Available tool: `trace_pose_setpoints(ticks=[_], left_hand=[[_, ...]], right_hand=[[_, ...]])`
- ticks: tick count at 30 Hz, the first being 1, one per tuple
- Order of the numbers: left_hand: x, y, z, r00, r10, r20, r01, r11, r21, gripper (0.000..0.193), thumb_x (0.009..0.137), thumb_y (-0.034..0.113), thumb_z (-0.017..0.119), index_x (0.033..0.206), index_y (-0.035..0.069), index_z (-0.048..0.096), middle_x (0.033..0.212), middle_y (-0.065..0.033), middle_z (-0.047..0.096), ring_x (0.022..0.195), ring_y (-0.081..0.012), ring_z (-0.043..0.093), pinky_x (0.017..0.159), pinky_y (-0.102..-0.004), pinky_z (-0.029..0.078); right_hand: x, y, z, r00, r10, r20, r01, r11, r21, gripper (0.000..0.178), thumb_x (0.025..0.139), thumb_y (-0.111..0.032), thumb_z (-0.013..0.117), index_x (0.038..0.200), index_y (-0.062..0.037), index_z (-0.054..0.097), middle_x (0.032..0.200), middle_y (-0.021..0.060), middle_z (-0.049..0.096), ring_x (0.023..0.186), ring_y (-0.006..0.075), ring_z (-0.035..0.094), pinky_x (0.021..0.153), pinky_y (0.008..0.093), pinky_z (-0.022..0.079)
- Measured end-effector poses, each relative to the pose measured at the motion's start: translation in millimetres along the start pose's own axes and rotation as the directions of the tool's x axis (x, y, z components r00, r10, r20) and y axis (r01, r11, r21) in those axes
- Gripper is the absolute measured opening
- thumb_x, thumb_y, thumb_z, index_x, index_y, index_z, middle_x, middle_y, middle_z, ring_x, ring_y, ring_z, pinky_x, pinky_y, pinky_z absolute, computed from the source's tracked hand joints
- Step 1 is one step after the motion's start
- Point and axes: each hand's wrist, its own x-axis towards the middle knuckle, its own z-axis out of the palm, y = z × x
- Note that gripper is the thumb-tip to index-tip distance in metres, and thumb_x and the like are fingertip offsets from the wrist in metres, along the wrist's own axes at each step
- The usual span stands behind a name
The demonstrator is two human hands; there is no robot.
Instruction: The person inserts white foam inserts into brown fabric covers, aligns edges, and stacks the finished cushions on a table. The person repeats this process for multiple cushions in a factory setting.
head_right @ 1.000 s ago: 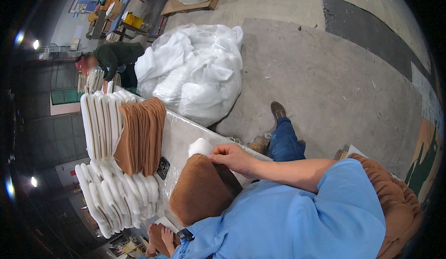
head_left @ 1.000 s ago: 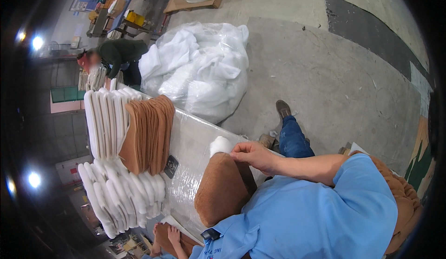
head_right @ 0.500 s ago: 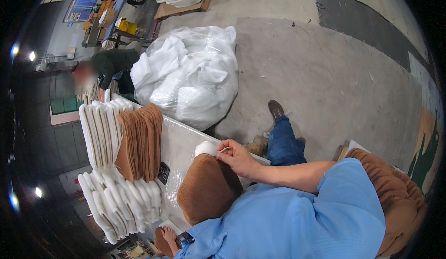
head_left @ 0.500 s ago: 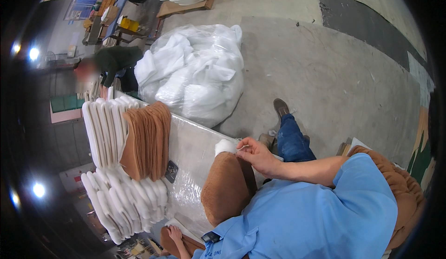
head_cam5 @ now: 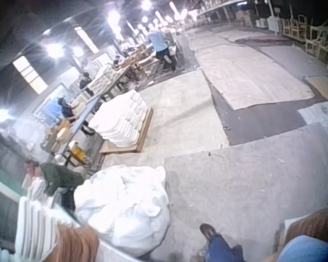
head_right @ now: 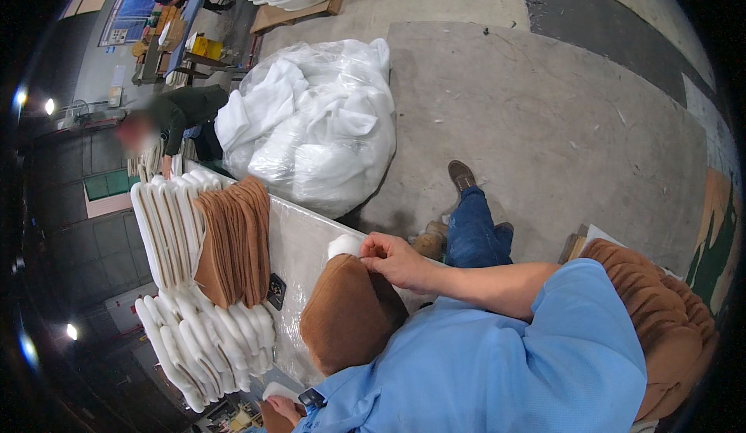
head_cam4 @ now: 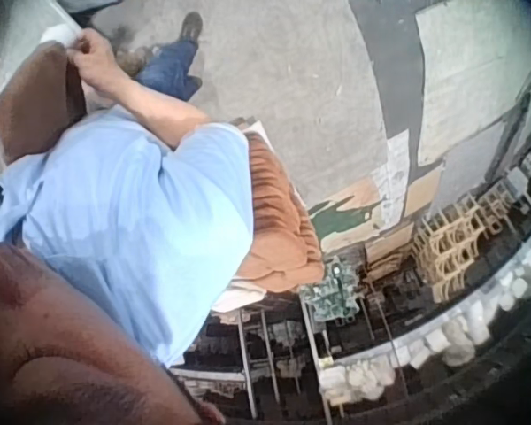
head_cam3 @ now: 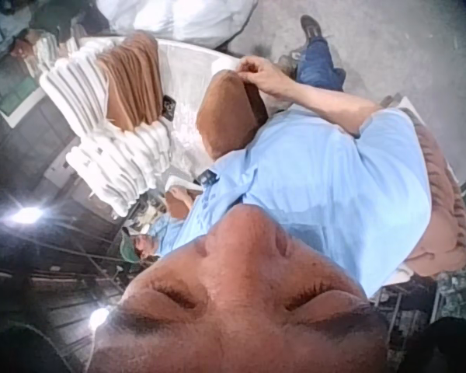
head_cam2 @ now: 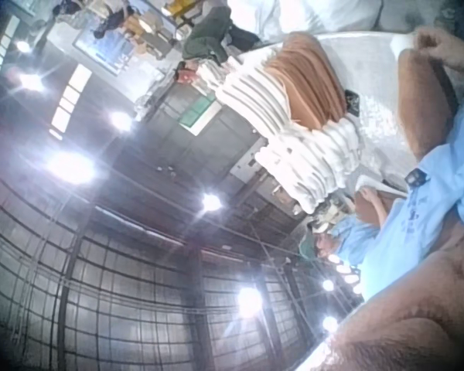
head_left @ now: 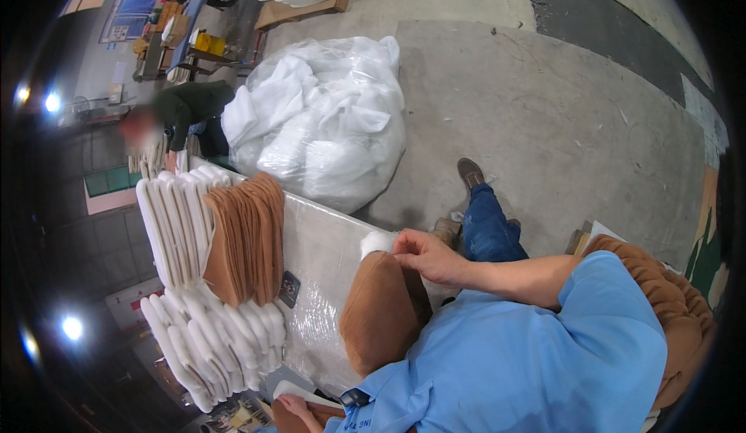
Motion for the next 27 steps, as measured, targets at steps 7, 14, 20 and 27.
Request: trace_pose_setpoints(ticks=[7, 14, 20, 27], left_hand=[[-13.5, -72.4, 123.5, 0.858, -0.162, 0.488, -0.109, 0.871, 0.480, 0.042, 0.107, 0.038, 0.063, 0.127, 0.001, 0.067, 0.115, -0.0117, 0.072, 0.104, -0.0179, 0.066, 0.092, -0.0341, 0.052], [-32.6, 67.2, 378.0, 0.337, 0.175, 0.925, -0.595, 0.801, 0.065, 0.031, 0.106, 0.030, 0.063, 0.115, 0.003, 0.072, 0.102, -0.0049, 0.075, 0.066, -0.0090, 0.056, 0.059, -0.0290, 0.045], [-88.8, 80.7, 470.8, 0.067, -0.588, 0.806, -0.942, 0.230, 0.246, 0.032, 0.102, 0.037, 0.068, 0.102, 0.005, 0.072, 0.087, -0.0025, 0.071, 0.073, -0.0115, 0.057, 0.063, -0.0306, 0.048], [-85.0, 77.1, 466.9, -0.054, -0.705, 0.707, -0.993, 0.112, 0.037, 0.041, 0.091, 0.042, 0.079, 0.098, 0.001, 0.074, 0.089, -0.0150, 0.074, 0.082, -0.0274, 0.069, 0.075, -0.0408, 0.053]], right_hand=[[14.9, 26.8, -21.8, 0.951, -0.056, -0.304, -0.017, 0.973, -0.232, 0.006, 0.103, -0.005, 0.060, 0.106, -0.0083, 0.056, 0.087, -0.0016, 0.054, 0.080, 0.0088, 0.048, 0.072, 0.0271, 0.044], [29.1, 47.3, -41.0, 0.951, -0.122, -0.285, 0.026, 0.947, -0.320, 0.008, 0.101, -0.005, 0.059, 0.108, -0.0075, 0.055, 0.091, 0.0019, 0.058, 0.086, 0.0125, 0.052, 0.077, 0.0307, 0.046], [29.1, 44.2, -51.8, 0.913, -0.160, -0.376, 0.052, 0.958, -0.283, 0.009, 0.101, -0.006, 0.061, 0.108, -0.0058, 0.057, 0.092, 0.0020, 0.061, 0.089, 0.0133, 0.055, 0.079, 0.0321, 0.047], [34.4, 37.7, -64.4, 0.903, -0.168, -0.396, 0.045, 0.952, -0.302, 0.009, 0.099, -0.010, 0.066, 0.103, -0.0046, 0.060, 0.090, 0.0033, 0.063, 0.083, 0.0135, 0.055, 0.074, 0.0330, 0.046]])
